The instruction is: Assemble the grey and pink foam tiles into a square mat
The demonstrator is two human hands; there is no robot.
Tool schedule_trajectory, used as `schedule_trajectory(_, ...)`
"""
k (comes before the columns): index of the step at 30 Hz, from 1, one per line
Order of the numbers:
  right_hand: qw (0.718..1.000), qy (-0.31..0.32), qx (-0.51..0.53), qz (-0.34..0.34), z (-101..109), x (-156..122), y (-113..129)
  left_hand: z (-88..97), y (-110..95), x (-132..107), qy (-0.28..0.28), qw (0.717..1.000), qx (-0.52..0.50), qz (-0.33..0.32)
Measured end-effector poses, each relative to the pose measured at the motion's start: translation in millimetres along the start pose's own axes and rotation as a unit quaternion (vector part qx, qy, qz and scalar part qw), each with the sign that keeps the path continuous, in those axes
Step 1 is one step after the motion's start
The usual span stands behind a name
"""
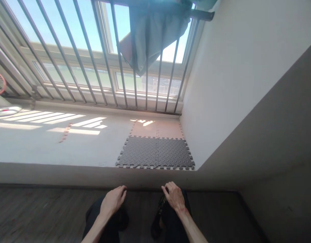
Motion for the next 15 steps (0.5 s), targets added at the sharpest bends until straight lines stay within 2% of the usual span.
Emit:
schedule_trajectory(3,1.0,-0.028,-0.012,0.007,6,0,2,-1.8,-1,3,-0.004,1.0,0.004,-0.015)
schedule_trajectory(9,0.988,-0.133,-0.074,0.026,21,-2,-4,-2.9,-6,8,-0.017,0.999,0.012,-0.039)
schedule_trajectory(15,0.989,-0.135,-0.044,0.028,13,-5,-14,-0.8,-12,7,-0.011,0.999,0.019,-0.036)
Point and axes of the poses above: each hand's wrist, its own x-axis towards the middle knuckle, its own z-axis out of the back of the hand, y = z × x, the point moved 9 cm from there along x, towards the middle knuckle, and after that the axes turned 3 degrees about -z, right-handed, at the moved point
